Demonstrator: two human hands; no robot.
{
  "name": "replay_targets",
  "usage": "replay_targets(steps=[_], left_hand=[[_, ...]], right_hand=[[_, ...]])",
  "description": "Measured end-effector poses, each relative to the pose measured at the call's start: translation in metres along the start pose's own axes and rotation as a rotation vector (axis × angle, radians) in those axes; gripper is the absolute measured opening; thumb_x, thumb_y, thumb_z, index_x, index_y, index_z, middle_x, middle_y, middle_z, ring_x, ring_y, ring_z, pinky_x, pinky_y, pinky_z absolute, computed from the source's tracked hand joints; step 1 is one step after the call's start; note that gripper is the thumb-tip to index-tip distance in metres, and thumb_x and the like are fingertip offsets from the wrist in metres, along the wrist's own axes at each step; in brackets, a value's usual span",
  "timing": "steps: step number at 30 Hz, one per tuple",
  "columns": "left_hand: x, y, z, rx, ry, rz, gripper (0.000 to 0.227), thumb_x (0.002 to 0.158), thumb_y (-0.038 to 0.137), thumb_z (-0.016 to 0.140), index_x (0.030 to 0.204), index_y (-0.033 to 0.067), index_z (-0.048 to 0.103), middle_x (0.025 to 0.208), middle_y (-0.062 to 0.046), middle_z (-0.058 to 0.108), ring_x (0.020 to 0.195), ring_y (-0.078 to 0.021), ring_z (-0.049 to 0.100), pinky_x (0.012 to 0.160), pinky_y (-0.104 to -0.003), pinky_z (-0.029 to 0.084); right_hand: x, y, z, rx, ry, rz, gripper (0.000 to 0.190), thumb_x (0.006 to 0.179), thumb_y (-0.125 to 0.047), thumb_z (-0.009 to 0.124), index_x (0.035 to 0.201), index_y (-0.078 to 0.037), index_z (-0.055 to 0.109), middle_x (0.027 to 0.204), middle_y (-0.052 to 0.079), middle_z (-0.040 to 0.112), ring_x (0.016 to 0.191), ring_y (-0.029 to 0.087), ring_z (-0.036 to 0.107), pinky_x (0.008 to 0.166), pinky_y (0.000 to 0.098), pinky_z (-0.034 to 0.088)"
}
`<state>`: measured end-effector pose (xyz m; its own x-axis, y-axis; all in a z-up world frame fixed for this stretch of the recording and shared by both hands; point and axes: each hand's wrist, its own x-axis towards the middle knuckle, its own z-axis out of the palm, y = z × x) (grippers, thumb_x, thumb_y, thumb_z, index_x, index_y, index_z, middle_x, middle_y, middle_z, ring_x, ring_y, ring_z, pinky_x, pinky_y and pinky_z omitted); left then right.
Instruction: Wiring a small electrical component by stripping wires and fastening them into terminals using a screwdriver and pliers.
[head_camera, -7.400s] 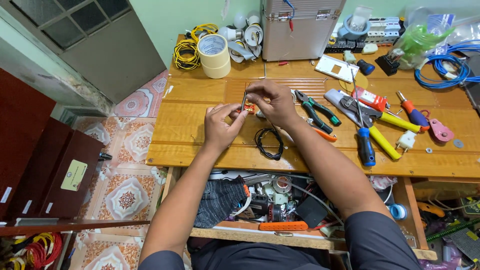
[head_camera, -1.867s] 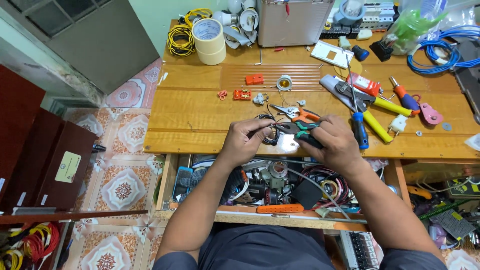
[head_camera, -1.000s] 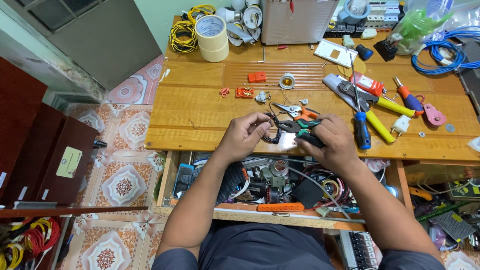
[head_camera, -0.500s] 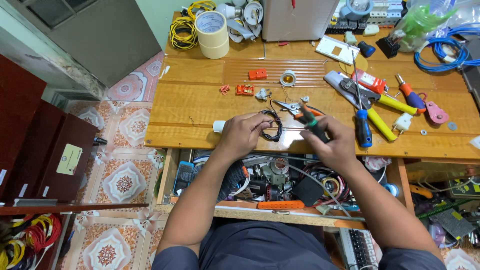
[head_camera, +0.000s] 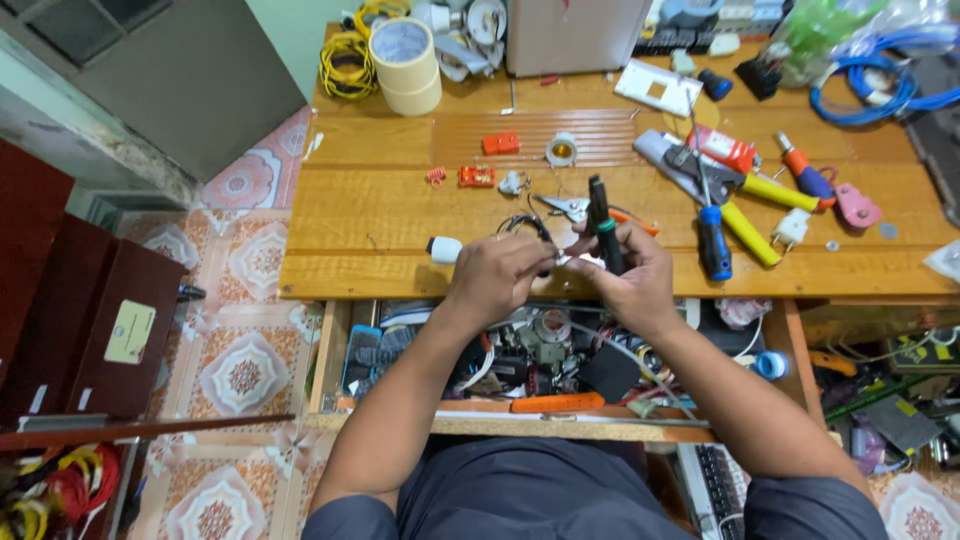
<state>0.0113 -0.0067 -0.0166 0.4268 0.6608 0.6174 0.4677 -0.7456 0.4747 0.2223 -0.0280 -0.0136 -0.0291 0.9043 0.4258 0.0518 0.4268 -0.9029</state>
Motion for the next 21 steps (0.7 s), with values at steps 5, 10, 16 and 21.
replay_targets(steps=[5, 10, 16, 21], left_hand=[[-0.001, 0.000, 0.002, 0.023, 0.003, 0.001, 0.010, 0.098, 0.027, 0.066, 0.095, 0.0203, 0.072, 0.082, -0.001, 0.070, 0.079, -0.0293, 0.071, 0.070, -0.040, 0.057], [-0.002, -0.002, 0.003, -0.041, -0.017, -0.023, 0.012, 0.099, 0.030, 0.065, 0.100, 0.0227, 0.074, 0.083, 0.000, 0.070, 0.080, -0.0279, 0.070, 0.071, -0.039, 0.058], [-0.003, -0.007, 0.014, -0.228, -0.016, -0.059, 0.012, 0.100, 0.024, 0.066, 0.103, 0.0184, 0.076, 0.084, -0.003, 0.074, 0.082, -0.0309, 0.073, 0.073, -0.039, 0.059], [-0.002, -0.004, 0.013, -0.351, 0.018, -0.087, 0.012, 0.098, 0.019, 0.069, 0.108, 0.0151, 0.074, 0.086, -0.008, 0.074, 0.083, -0.0347, 0.073, 0.073, -0.042, 0.059]], right_hand=[[0.004, -0.026, 0.012, 0.026, 0.058, 0.080, 0.022, 0.084, 0.006, 0.084, 0.090, 0.003, 0.064, 0.091, 0.017, 0.076, 0.090, 0.015, 0.069, 0.080, 0.0244, 0.055], [0.006, -0.031, 0.014, 0.046, 0.034, 0.153, 0.019, 0.086, 0.001, 0.084, 0.092, 0.001, 0.067, 0.079, 0.012, 0.073, 0.073, 0.008, 0.064, 0.068, 0.0188, 0.052], [0.006, -0.032, 0.018, 0.113, 0.047, 0.214, 0.017, 0.088, -0.001, 0.083, 0.092, 0.000, 0.067, 0.081, 0.010, 0.072, 0.074, 0.008, 0.063, 0.067, 0.0206, 0.052], [0.004, -0.021, 0.018, 0.207, 0.125, 0.322, 0.017, 0.090, -0.006, 0.082, 0.091, -0.002, 0.065, 0.071, 0.007, 0.067, 0.061, 0.008, 0.060, 0.056, 0.0180, 0.048]])
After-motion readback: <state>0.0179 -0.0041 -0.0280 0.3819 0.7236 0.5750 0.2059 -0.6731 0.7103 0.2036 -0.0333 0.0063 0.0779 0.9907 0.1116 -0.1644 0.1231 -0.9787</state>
